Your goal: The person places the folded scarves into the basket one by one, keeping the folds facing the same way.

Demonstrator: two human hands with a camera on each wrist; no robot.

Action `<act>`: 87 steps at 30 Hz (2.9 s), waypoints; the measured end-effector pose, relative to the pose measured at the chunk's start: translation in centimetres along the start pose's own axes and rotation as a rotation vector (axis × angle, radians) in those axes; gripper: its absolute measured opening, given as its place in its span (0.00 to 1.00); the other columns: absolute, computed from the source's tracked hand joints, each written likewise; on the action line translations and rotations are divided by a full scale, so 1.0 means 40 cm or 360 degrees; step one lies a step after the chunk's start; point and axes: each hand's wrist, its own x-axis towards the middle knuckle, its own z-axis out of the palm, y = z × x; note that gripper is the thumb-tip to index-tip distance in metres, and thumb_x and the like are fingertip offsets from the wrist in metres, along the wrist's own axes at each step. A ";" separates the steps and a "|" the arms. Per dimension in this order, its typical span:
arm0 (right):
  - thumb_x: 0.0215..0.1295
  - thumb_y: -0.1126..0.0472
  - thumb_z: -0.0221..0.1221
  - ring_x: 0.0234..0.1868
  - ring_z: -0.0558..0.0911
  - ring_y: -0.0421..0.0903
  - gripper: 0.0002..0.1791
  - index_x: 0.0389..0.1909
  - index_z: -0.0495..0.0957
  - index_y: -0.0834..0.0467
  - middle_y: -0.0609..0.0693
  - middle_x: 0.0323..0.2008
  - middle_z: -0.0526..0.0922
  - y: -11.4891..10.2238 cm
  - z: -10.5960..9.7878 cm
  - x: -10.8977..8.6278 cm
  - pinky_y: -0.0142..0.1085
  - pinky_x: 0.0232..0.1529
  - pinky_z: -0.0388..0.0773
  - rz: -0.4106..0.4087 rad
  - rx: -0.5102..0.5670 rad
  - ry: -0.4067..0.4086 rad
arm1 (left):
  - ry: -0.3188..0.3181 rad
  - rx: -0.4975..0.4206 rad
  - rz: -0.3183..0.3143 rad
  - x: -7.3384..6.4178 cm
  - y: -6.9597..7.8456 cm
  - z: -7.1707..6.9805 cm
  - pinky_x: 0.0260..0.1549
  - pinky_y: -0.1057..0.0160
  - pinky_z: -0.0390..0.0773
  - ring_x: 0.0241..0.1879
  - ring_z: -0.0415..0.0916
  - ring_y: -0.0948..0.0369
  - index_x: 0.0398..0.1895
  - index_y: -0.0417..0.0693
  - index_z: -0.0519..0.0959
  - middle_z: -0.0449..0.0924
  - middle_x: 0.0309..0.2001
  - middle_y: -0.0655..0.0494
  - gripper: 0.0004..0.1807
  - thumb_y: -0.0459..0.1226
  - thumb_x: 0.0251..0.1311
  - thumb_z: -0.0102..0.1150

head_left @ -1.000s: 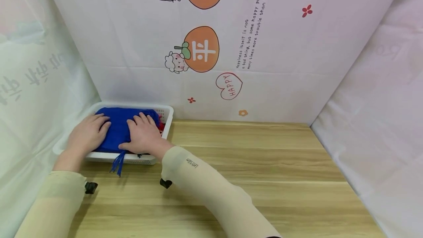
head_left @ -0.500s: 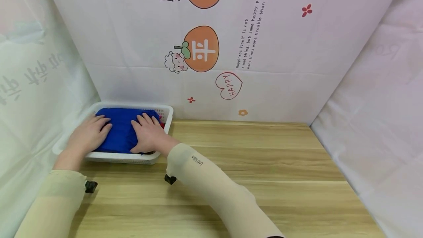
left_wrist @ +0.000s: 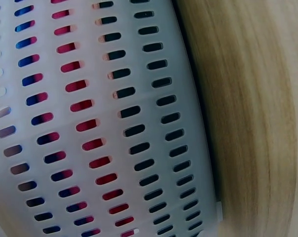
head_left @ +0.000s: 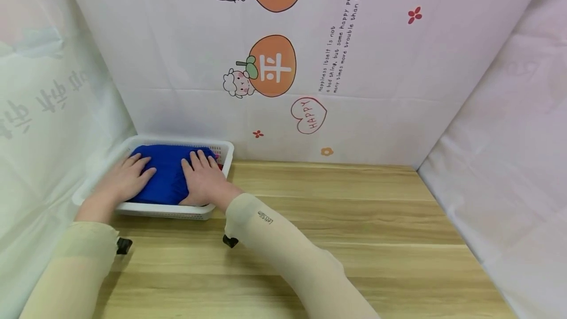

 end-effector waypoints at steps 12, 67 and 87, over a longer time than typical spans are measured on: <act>0.68 0.18 0.60 0.91 0.35 0.49 0.68 0.93 0.35 0.43 0.50 0.92 0.33 0.002 0.007 0.000 0.42 0.88 0.42 0.0060 0.0008 -0.0047 | -0.0136 -0.0139 -0.0056 -0.006 0.004 -0.002 0.80 0.26 0.34 0.84 0.30 0.24 0.87 0.24 0.46 0.34 0.84 0.17 0.43 0.55 0.91 0.31; 0.88 0.32 0.37 0.90 0.31 0.46 0.46 0.90 0.21 0.40 0.46 0.91 0.25 -0.052 -0.001 0.029 0.36 0.87 0.44 0.0228 -0.0230 -0.0519 | -0.0198 -0.0340 -0.0002 0.045 -0.082 0.059 0.74 0.16 0.36 0.84 0.30 0.23 0.89 0.28 0.42 0.31 0.84 0.17 0.58 0.69 0.83 0.40; 0.83 0.25 0.39 0.91 0.36 0.47 0.52 0.91 0.26 0.42 0.47 0.92 0.30 -0.051 -0.032 -0.016 0.36 0.87 0.47 0.0211 -0.0352 -0.0495 | -0.0232 -0.0271 -0.0025 0.077 -0.097 0.083 0.72 0.14 0.35 0.81 0.29 0.18 0.89 0.29 0.39 0.29 0.84 0.16 0.70 0.78 0.72 0.49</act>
